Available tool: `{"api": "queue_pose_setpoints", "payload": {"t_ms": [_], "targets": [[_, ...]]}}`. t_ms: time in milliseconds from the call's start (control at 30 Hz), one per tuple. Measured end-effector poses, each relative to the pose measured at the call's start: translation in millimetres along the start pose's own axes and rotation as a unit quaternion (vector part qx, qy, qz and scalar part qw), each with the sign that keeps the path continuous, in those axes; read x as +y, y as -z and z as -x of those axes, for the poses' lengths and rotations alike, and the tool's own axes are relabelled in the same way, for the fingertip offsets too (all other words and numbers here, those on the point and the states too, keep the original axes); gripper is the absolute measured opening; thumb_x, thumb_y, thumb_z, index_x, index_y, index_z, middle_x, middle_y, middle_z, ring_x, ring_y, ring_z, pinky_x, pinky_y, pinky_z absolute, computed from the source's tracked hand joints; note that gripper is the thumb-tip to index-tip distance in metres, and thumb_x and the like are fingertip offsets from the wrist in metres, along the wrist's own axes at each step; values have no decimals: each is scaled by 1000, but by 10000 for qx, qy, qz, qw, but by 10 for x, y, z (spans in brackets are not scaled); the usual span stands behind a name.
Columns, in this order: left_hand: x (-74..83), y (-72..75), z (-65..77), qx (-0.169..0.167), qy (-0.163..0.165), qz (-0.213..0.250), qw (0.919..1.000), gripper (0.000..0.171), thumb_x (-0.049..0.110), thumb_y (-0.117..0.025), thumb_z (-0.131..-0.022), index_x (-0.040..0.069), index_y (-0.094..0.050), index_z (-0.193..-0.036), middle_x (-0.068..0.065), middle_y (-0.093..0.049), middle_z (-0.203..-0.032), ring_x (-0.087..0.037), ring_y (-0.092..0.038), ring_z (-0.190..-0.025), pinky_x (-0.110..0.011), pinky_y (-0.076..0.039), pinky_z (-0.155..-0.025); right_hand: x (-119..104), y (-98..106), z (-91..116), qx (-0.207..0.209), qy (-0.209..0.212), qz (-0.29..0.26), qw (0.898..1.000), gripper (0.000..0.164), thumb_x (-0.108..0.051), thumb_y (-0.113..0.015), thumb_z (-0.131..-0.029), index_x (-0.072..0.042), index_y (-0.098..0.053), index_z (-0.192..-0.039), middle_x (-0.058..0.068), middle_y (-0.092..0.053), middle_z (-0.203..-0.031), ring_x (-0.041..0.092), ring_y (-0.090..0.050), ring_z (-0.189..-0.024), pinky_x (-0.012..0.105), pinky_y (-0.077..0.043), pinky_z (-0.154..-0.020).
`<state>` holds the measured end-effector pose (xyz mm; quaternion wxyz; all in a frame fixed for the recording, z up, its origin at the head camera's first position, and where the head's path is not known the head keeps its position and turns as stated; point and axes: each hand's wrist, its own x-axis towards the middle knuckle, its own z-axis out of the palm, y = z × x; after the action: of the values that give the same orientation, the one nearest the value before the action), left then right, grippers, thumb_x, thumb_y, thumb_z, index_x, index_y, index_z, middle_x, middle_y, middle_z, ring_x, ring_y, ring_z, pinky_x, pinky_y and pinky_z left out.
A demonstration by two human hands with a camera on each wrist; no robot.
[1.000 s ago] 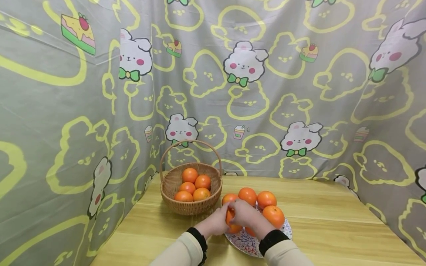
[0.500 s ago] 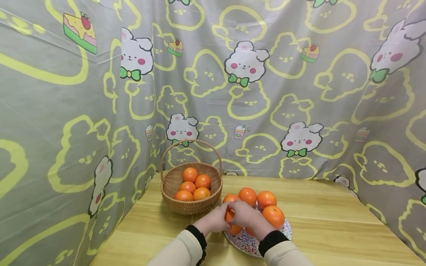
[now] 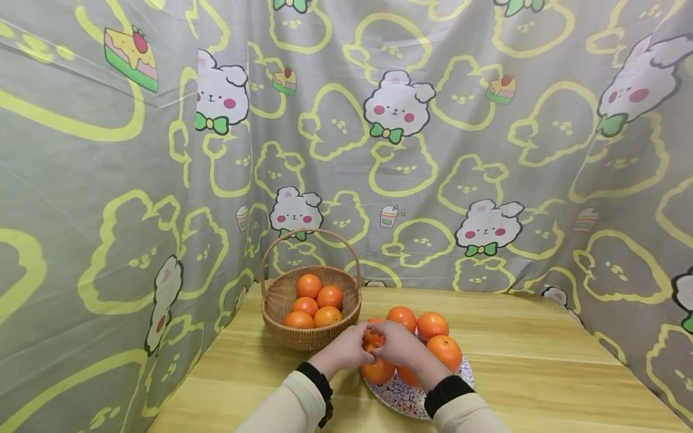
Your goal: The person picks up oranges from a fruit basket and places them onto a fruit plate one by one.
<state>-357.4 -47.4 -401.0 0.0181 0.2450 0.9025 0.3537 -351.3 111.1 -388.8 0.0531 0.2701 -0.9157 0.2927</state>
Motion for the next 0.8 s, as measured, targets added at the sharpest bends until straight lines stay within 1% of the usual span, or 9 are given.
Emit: {"api": "queue_pose_setpoints", "payload": {"t_ms": [133, 233, 333, 400, 500, 667, 800], "targets": [[20, 48, -7, 22, -41, 446, 9990, 65, 13, -75, -73, 7, -44, -129, -12, -55, -114, -26, -52, -102, -34, -45, -81, 9, 53, 5, 116, -312, -451, 9984, 42, -15, -72, -77, 0, -59, -114, 15, -61, -106, 33, -56, -99, 47, -47, -81], [48, 119, -21, 85, -62, 813, 9966, 66, 14, -75, -74, 7, -42, -131, -16, -53, -119, -30, -51, -108, -37, -46, -84, -4, 125, -17, 211, -494, -706, 9961, 43, -16, -72, -77, -1, -57, -116, 16, -60, -107, 34, -56, -99, 46, -47, -80], [55, 192, -48, 196, -40, 1088, 9939, 68, 14, -75, -75, 6, -40, -132, -21, -49, -123, -35, -50, -110, -41, -46, -85, -37, 191, -53, 274, -768, -934, 9923, 45, -16, -71, -78, -2, -56, -118, 18, -59, -111, 35, -55, -102, 45, -48, -80], [53, 238, -67, 311, 11, 1156, 9928, 69, 15, -74, -75, 6, -38, -133, -23, -47, -126, -37, -51, -110, -43, -46, -86, -59, 221, -80, 340, -949, -1023, 9896, 47, -17, -72, -78, -3, -55, -120, 19, -57, -115, 36, -55, -103, 45, -49, -79], [51, 297, -82, 469, 41, 1250, 9910, 69, 14, -73, -76, 7, -37, -134, -24, -45, -128, -38, -49, -112, -45, -45, -88, -84, 254, -120, 443, -1090, -1074, 9872, 49, -18, -73, -78, -7, -54, -121, 18, -56, -118, 36, -54, -105, 44, -50, -78], [20, 398, -79, 760, -30, 1407, 9871, 69, 15, -73, -77, 6, -35, -135, -24, -44, -128, -39, -47, -115, -46, -43, -90, -114, 279, -187, 583, -996, -1101, 9872, 52, -20, -73, -77, -8, -52, -123, 17, -54, -120, 37, -55, -105, 44, -49, -80], [-37, 515, -60, 1050, -27, 1336, 9855, 69, 18, -72, -78, 6, -35, -135, -21, -44, -128, -37, -46, -116, -47, -42, -91, -143, 291, -244, 625, -992, -1247, 9852, 57, -25, -73, -78, -10, -49, -128, 18, -52, -123, 37, -54, -106, 45, -48, -82]]}}
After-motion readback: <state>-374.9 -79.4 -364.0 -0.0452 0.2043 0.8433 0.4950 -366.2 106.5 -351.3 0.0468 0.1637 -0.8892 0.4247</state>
